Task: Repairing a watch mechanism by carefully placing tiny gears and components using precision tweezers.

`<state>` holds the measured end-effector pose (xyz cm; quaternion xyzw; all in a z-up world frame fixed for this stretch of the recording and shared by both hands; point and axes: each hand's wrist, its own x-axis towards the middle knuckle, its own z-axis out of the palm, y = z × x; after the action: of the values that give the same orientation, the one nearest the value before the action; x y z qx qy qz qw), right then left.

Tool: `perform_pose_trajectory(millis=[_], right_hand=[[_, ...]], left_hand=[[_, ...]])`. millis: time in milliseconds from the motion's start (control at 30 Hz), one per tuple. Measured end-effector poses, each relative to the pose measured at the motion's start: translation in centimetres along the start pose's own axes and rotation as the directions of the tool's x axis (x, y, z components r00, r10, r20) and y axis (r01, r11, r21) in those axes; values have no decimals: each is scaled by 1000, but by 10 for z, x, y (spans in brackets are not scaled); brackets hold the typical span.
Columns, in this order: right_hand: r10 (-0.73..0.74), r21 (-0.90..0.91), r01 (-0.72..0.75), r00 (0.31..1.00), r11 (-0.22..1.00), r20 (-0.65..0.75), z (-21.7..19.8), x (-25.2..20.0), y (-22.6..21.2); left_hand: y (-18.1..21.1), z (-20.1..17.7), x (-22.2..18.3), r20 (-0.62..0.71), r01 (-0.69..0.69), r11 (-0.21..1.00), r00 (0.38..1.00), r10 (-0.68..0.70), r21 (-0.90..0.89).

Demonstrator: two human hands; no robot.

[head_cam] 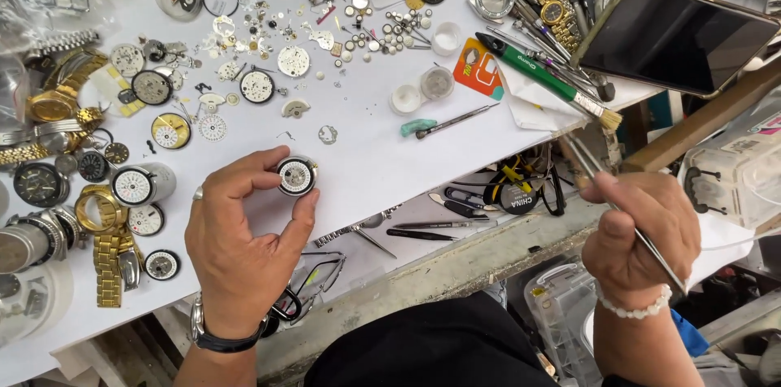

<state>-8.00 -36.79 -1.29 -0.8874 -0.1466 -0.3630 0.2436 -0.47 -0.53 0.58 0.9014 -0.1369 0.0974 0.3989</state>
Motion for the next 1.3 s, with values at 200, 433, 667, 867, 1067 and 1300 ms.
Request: perform_pose_trajectory(millis=[200,433,667,867,1067,1300], right_hand=[[68,30,-66,996,997,-61,14,-4,19],[67,68,-66,998,995,-4,27,27,22],[126,119,-124,992,985,-6,32,33,23],[103,77,-102,994,992,-18,34,33,26],[22,88,-21,1000,996,-16,40,15,20],[48,119,-47,999,992,-4,38,17,-9]], left_hand=[[-2,3,-3,-23,-12,999,1000,13,40],[-5,2,-5,-22,-20,999,1000,21,43],[-6,0,-5,-22,-41,999,999,41,19],[-6,0,-5,-21,-29,999,999,29,22],[-5,1,-5,-25,-40,998,999,41,37],[-5,2,-6,-21,-28,998,999,29,52]])
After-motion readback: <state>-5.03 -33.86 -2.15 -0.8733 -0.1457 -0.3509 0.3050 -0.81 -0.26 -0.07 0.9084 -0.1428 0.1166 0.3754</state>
